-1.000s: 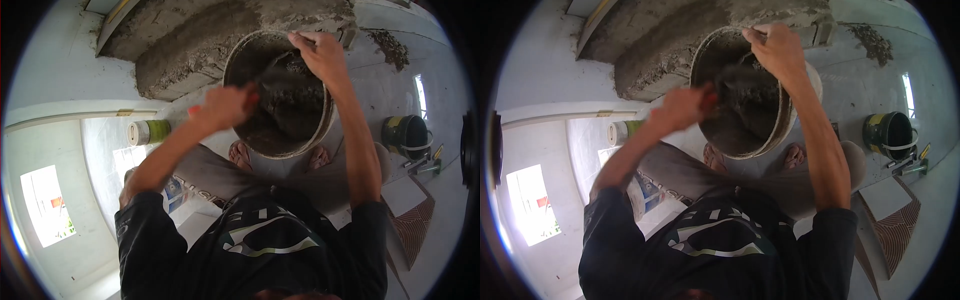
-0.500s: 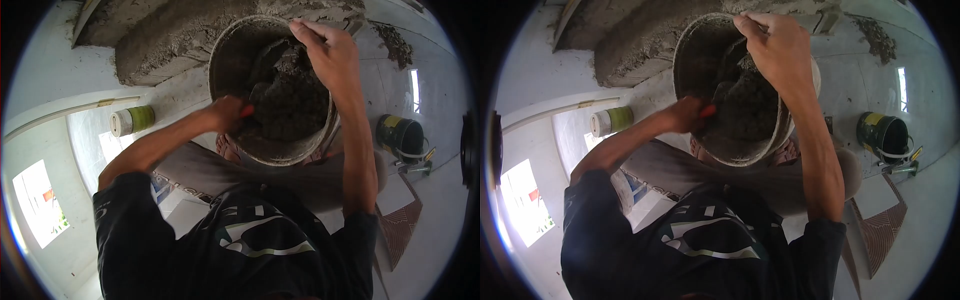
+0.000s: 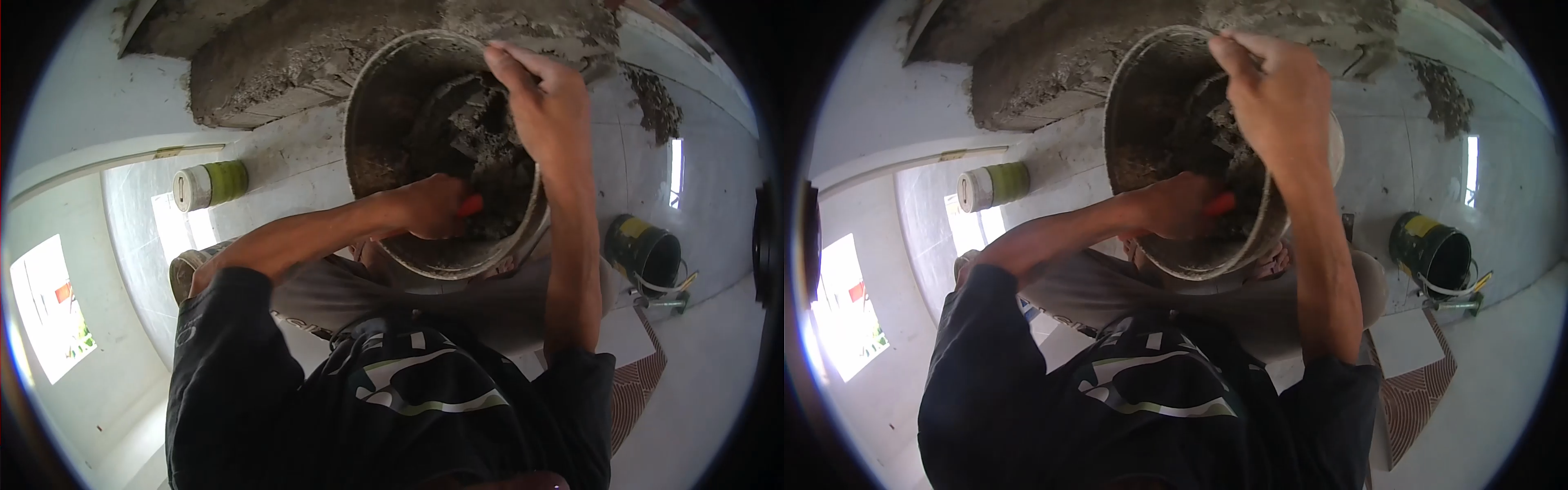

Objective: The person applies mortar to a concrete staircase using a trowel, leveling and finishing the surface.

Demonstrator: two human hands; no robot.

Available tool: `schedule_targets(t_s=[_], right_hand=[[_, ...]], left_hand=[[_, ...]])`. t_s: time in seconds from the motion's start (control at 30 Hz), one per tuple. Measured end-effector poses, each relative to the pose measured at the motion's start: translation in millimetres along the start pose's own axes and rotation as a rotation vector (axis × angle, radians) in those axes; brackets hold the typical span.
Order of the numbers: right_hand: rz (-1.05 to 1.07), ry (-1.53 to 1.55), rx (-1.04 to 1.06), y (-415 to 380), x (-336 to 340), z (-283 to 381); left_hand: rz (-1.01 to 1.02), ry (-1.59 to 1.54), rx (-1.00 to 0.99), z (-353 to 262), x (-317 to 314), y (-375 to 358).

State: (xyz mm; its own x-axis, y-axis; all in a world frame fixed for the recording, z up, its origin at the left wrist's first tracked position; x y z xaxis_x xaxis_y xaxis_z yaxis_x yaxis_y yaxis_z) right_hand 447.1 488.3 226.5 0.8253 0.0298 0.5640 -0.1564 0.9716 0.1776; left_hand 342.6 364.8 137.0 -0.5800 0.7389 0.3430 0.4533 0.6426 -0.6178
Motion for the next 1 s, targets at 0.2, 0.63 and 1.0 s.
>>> schedule_targets(t_s=[0.2, 0.63, 1.0], right_hand=[[0.022, -0.033, -0.029, 2.1, 2.7, -1.2], [-0.062, -0.051, -0.262, -6.7, 16.2, 2.9], [-0.061, 0.067, -0.109, 1.4, 8.2, 2.6]], left_hand=[[-0.021, -0.104, -0.048, 3.2, 17.7, -36.8], [-0.188, -0.923, 0.316, 31.8, 138.5, -161.2], [-1.379, 0.071, 0.471, 166.7, 308.1, -11.9]])
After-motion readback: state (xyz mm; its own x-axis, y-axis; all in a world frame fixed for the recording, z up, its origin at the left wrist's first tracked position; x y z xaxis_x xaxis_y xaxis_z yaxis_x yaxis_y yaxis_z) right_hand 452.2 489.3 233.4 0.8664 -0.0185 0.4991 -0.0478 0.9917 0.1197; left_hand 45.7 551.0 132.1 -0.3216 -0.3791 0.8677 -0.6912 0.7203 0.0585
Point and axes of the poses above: each hand's wrist, its own y-axis towards the middle knuckle, its own x-axis out of the back of the hand, z = x × y, the point moved 5 cm from there along y, towards the middle knuckle, and after that the axes turned 10 degrees about -y, right-handed, at the moved point
